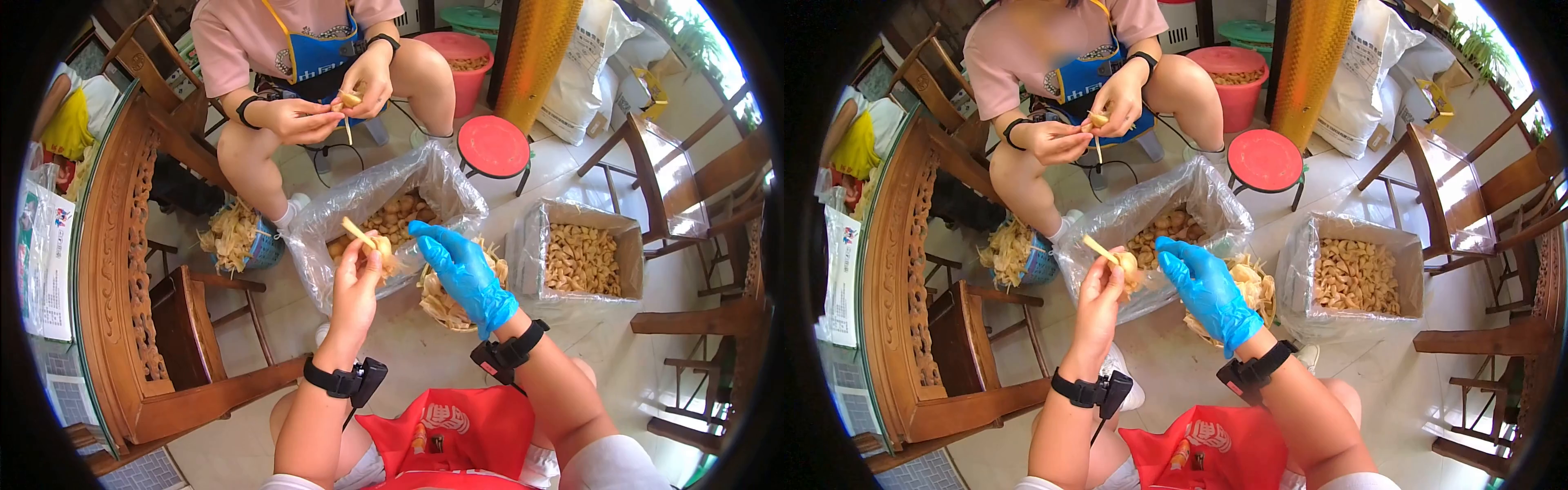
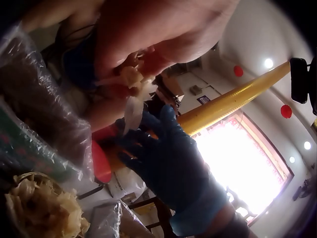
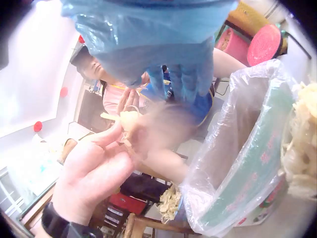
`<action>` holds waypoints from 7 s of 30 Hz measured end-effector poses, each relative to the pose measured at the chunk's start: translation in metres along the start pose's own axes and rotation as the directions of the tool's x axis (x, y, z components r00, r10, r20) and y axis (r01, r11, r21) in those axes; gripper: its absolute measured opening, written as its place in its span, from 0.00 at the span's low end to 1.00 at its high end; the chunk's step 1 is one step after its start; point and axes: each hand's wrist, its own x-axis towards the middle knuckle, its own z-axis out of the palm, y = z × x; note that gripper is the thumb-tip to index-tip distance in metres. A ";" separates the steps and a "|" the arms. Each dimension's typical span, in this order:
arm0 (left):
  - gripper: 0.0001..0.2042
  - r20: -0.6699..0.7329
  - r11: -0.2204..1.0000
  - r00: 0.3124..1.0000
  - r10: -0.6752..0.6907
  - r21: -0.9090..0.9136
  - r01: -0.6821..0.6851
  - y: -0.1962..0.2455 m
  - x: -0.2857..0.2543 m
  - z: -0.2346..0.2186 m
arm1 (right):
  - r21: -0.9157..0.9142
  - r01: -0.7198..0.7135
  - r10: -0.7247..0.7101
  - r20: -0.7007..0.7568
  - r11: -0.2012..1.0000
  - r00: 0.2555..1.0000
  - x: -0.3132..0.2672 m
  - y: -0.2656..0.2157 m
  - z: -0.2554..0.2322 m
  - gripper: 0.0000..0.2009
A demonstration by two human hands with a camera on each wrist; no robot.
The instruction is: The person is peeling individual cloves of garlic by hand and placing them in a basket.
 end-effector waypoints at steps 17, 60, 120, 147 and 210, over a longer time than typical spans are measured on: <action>0.15 0.117 0.923 0.967 0.226 0.293 -0.251 -0.031 -0.006 0.014 | 0.008 0.039 -0.040 0.081 0.999 0.996 -0.009 -0.007 -0.002 0.17; 0.13 -0.009 0.964 0.968 0.250 0.094 -0.248 -0.027 -0.002 0.023 | 0.261 -0.023 0.011 0.050 0.965 0.999 -0.005 0.010 0.020 0.20; 0.13 -0.043 0.992 0.991 0.124 -0.020 -0.125 -0.023 -0.003 0.014 | 0.605 -0.347 0.302 0.179 0.717 0.936 -0.010 -0.004 -0.003 0.14; 0.14 -0.017 0.990 0.994 0.109 -0.093 -0.110 -0.014 -0.007 0.020 | 0.656 -0.199 0.294 -0.037 0.729 0.955 -0.013 0.002 -0.002 0.04; 0.13 0.085 0.963 0.976 0.199 0.165 -0.211 -0.024 -0.008 0.026 | -0.326 0.236 -0.274 -0.076 0.915 0.959 -0.011 -0.011 0.012 0.18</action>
